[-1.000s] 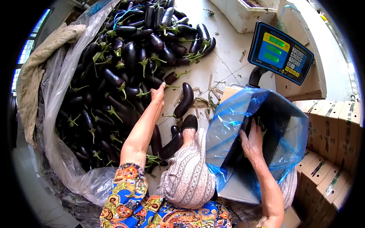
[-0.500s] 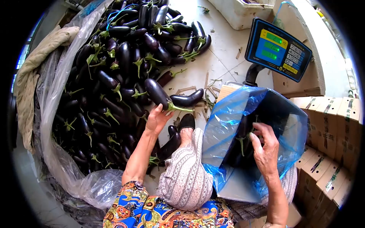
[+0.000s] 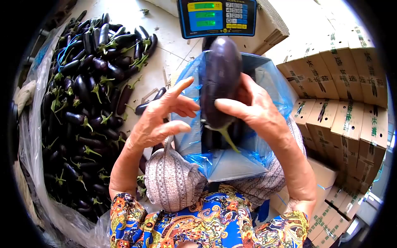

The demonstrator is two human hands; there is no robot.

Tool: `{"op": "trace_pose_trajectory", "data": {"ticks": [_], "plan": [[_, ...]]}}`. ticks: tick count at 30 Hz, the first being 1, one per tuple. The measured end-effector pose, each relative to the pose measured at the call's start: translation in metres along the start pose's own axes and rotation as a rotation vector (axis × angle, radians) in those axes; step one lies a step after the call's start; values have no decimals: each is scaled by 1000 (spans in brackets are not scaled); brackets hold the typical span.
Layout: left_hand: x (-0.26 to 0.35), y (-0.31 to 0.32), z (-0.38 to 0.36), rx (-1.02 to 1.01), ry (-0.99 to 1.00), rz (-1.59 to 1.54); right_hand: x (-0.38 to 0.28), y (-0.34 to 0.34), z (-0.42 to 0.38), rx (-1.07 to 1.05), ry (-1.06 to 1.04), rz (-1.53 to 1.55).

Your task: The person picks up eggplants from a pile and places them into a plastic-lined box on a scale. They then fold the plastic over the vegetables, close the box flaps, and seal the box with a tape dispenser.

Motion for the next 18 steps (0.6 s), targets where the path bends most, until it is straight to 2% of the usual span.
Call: {"op": "trace_pose_trajectory", "data": {"ticks": [1,2,3,8,9,11,13,15,17,18], "plan": [[-3,-6,-1,-1,-45,-8,11,-16,-7,38,26,-1],[-9,-12,-5,90,-118,-79,26,-30,-13,37,57,-81],[-22,-19,-9,164,-108,-110,42,-38,-19,11,134,-98],[-98,-40,-45,313,-276,-212,114,-41,4,9,247,-223],[-119,-45,-56,345,-299,-198,144,-44,16,24,208,-323],[-141,-55,-77,414,-360,-259,179,-45,38,6,-17,-504],[-145,-68,-97,485,-409,-275,176,-46,32,43,-153,-1025],[-150,-90,-112,612,-434,-235,150,-33,17,87,92,-995],[-156,-123,-122,783,-379,-106,162,-38,15,44,74,-758],[-154,-141,-126,909,-336,-87,159,-37,15,33,71,-768]]}}
Point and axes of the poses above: each hand's wrist, its own z-axis towards the middle knuckle, its own y-axis out of the palm, x = y × z, the point moved 6 cm from there along z, towards the middle knuckle, and after that the axes turned 11 degrees about -y, right-handed, at the moved point
